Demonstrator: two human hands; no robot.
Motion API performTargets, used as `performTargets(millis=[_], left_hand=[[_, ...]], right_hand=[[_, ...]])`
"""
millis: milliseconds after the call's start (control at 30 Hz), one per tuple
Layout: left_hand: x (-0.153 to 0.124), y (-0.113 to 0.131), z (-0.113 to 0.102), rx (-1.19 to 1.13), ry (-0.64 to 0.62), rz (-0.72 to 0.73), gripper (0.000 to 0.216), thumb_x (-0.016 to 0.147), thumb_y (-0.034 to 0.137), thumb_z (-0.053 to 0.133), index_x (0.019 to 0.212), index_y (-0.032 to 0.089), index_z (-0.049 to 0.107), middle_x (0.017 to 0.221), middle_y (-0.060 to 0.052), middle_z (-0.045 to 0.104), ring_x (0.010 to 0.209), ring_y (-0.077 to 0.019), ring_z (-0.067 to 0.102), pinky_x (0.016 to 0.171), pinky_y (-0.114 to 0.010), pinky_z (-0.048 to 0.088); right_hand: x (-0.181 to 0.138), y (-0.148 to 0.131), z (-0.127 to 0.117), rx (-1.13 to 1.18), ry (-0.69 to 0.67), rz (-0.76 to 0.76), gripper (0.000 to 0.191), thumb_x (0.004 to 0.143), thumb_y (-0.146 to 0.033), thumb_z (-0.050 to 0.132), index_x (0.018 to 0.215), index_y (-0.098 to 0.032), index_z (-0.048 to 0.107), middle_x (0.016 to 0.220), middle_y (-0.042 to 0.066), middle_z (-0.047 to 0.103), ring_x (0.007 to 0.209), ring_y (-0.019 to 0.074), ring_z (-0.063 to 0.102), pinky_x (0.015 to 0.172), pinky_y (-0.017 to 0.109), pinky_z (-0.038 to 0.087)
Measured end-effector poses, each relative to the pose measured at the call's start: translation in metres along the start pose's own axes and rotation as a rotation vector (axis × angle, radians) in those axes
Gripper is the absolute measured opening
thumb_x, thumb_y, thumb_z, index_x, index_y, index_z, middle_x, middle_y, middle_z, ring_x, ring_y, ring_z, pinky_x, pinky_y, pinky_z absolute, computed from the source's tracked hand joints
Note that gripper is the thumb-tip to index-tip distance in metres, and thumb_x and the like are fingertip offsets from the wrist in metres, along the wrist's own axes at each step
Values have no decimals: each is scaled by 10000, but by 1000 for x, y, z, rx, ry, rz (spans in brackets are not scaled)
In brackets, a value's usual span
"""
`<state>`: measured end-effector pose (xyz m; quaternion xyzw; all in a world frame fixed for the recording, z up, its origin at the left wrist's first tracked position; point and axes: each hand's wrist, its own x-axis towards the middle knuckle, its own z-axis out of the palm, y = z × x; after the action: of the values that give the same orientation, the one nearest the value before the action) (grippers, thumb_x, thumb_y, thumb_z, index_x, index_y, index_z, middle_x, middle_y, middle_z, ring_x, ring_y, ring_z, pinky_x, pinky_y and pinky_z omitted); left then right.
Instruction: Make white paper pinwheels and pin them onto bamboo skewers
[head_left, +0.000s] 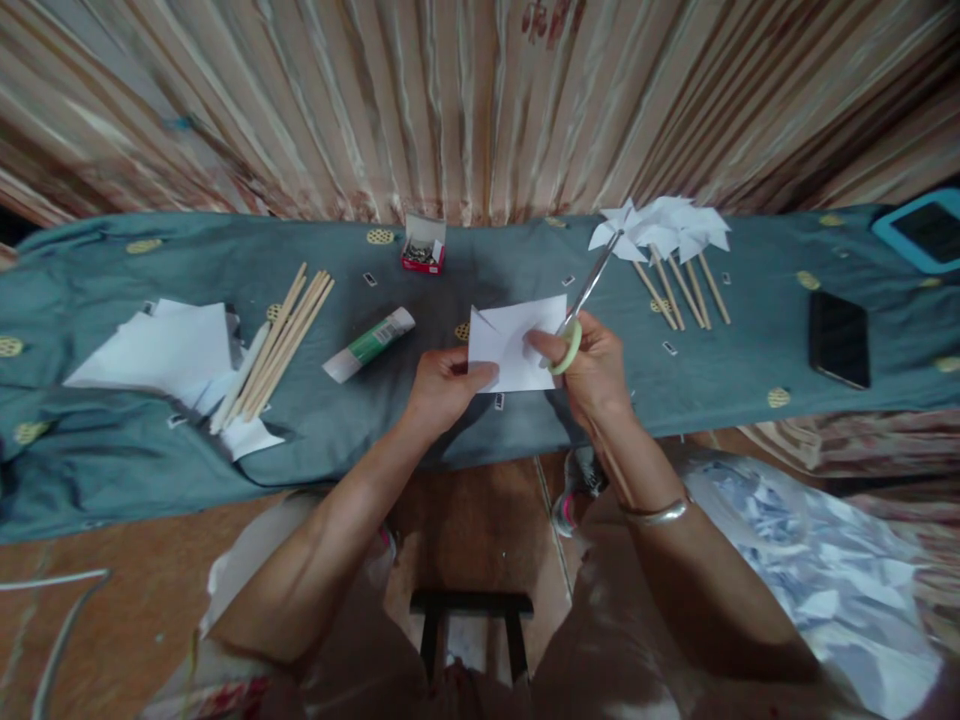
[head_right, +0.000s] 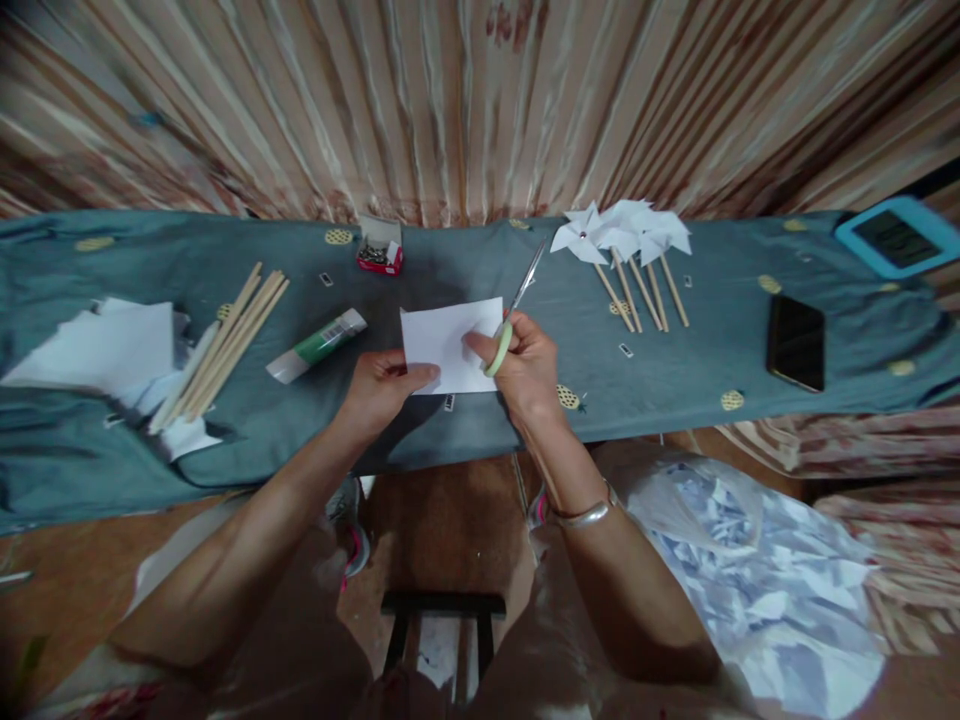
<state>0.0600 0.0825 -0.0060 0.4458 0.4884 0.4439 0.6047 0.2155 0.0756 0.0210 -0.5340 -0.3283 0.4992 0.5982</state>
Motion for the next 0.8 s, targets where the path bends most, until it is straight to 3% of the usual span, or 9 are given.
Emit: performTargets(millis=[467,800], left_hand=[[-2,8,-3,135,23,32,119,597,285,693,543,180,680,546,28,626,560,-121,546,567,-231,402],[-1,9,-6,68,38,38,142,573,320,736,593,181,714,598,-13,685,624,-159,613,648,-277,477]], right_hand=[[10,0,-12,20,63,-82,325,543,-197,802,589,-209,480,556,-101,516,492,59,454,534,227,391],[23,-5,-23,152,190,-120,321,505,-159,804,548,-208,490,555,-97,566,546,72,528,618,234,478]])
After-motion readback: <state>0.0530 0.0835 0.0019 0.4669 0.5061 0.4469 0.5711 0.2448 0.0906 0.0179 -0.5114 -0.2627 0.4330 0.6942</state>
